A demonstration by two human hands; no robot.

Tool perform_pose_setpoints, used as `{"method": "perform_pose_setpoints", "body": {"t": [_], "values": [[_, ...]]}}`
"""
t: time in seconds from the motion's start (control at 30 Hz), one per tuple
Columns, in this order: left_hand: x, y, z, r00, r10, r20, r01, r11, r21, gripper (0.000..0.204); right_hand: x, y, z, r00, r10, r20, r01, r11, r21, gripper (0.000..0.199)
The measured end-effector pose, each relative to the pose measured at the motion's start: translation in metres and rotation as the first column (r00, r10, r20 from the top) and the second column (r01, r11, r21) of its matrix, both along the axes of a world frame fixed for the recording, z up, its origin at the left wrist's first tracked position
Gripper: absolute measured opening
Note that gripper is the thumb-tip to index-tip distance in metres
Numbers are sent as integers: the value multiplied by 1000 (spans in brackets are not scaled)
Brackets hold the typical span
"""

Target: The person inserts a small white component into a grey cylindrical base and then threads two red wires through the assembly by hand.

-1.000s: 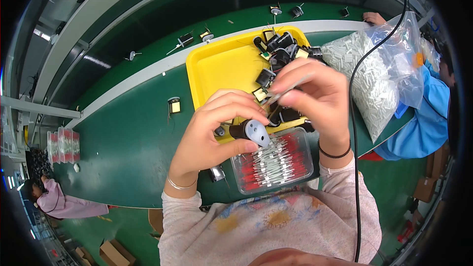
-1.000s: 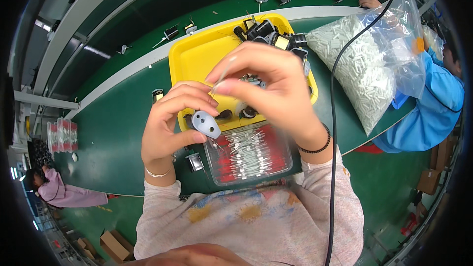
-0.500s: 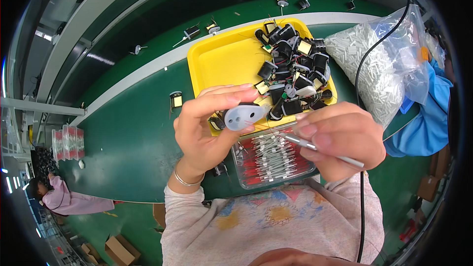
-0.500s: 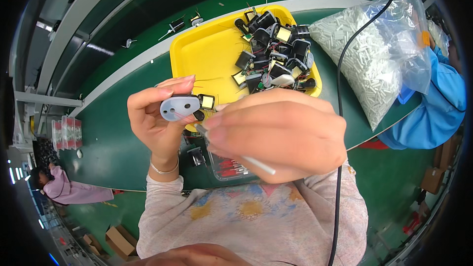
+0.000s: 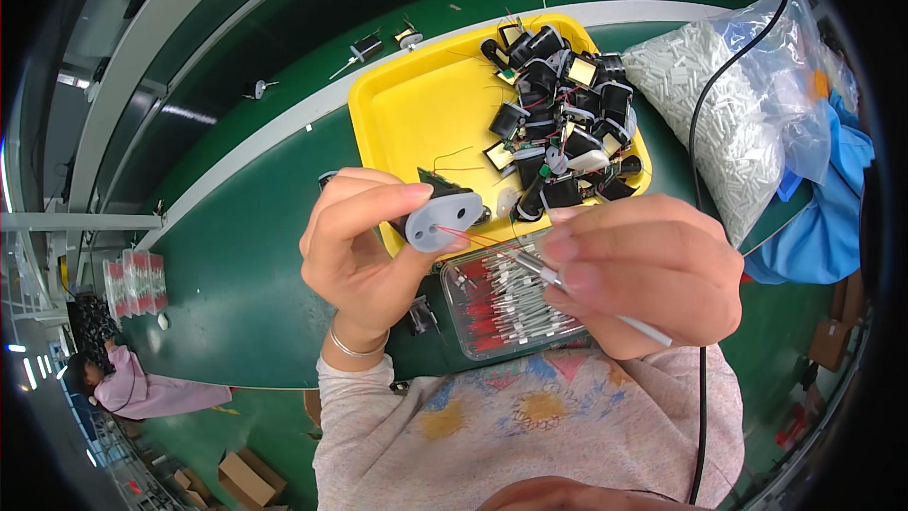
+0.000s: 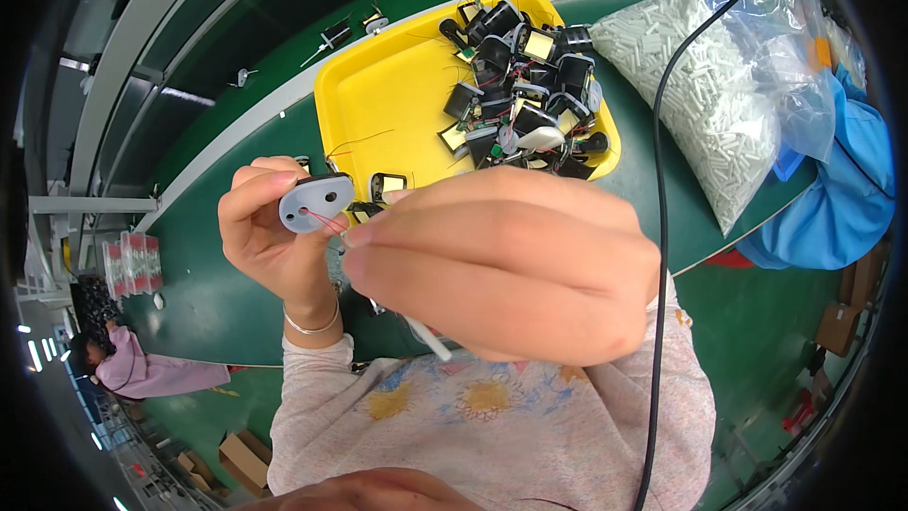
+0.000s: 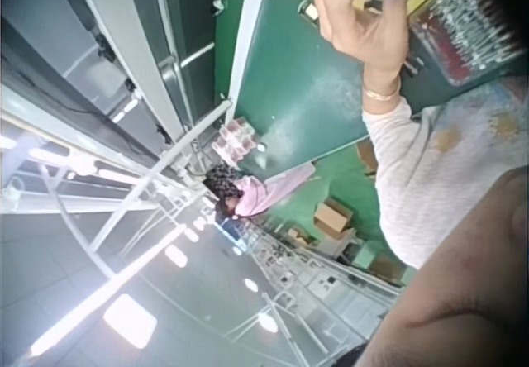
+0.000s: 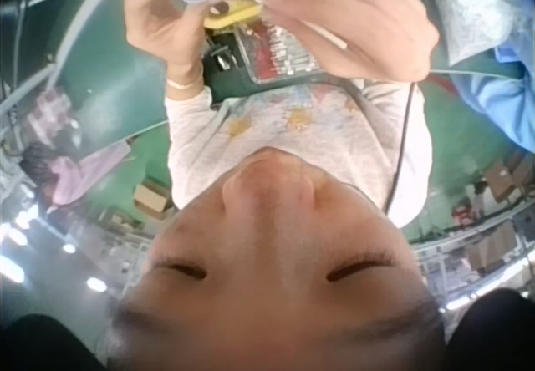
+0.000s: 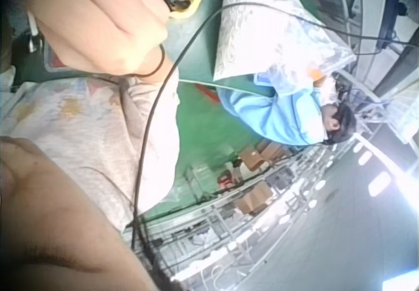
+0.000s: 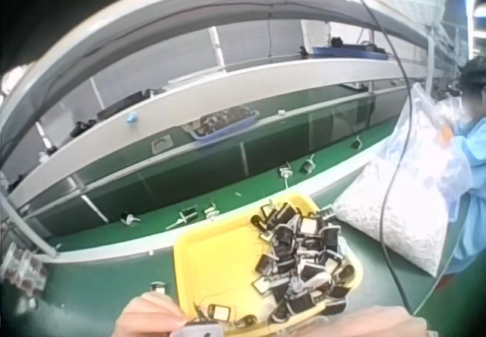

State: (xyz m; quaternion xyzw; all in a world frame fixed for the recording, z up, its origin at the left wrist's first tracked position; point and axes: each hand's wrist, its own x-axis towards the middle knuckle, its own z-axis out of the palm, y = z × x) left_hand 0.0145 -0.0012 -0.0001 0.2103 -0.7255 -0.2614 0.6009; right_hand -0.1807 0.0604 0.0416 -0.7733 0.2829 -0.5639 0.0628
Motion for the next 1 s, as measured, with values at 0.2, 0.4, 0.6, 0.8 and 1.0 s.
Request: {"method": "perform_pose_setpoints", "body": {"t": [0.2,0.4,0.6,0.8,1.0], "values": [[2,2,2,999,34,17,-34,999,-23,38,6,1,2,999,-37,3,37,999,-1,31],[7,3,3,989,99,112,-87,990,-107,39,13,-1,-4,995,-84,56,87,994,-64,30],[11,3,5,975,111,193,-79,982,-170,42,15,1,-1,996,-73,52,75,997,-35,29],[9,3,2,985,127,120,-106,980,-169,40,16,0,-1,997,-69,15,70,996,-52,26],[8,3,1,991,127,42,-122,986,-115,38,14,2,0,997,-60,-49,56,996,-73,21]]}}
